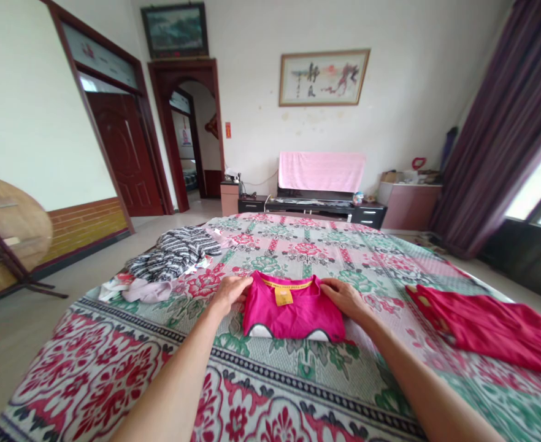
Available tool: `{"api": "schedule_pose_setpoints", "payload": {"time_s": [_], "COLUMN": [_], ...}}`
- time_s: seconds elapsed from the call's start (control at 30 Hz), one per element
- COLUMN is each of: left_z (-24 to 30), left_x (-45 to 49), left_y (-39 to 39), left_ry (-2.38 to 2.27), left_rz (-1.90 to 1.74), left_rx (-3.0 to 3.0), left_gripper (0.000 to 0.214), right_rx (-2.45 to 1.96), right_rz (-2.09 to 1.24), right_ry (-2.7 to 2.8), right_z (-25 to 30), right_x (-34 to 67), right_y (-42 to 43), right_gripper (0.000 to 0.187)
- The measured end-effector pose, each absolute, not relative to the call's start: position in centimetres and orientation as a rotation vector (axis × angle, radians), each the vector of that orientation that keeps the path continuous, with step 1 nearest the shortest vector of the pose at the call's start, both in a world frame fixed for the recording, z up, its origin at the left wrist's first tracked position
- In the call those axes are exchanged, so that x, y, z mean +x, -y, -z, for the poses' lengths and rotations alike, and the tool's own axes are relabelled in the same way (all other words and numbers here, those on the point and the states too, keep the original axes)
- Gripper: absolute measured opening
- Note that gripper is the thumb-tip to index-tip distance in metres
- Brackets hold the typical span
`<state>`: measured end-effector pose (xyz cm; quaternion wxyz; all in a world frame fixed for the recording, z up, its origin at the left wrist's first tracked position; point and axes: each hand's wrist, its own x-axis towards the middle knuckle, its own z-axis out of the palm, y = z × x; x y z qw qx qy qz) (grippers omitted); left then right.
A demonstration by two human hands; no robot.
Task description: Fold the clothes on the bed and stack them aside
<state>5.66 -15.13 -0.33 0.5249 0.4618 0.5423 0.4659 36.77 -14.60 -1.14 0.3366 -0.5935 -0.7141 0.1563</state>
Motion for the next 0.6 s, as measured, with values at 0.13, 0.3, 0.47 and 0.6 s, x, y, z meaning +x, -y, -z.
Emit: {"api": "schedule_pose_setpoints", "payload": {"time_s": [0.13, 0.3, 0.47, 0.6], "left_z": [0.5, -0.4, -0.6, 0.0], "left_x": [5.5, 5.0, 4.9, 5.1], "left_y": [15.0, 15.6, 15.7, 15.3], "left_ry": [-1.380, -1.286, -1.283, -1.465], "left_rz": [-1.044, -0.964, -0.947, -0.964], "left_rx": [1.258, 1.143, 1.124, 1.272], "left_gripper": [0.027, 0.023, 0.024, 0.019], "right_rx": [-1.644, -1.739, -1.736, -1.723], "right_rz": [-0.360, -0.334, -0.398, -0.393], "right_ry": [1.859, 1.842, 1.754, 1.696], "right_z": [0.8, 0.3, 0.5, 1.1], "right_x": [36.4, 36.1, 36.4, 36.5], "right_y": [14.6, 14.2, 13.9, 13.9], "right_gripper": [0.033, 0.032, 0.035, 0.034]}}
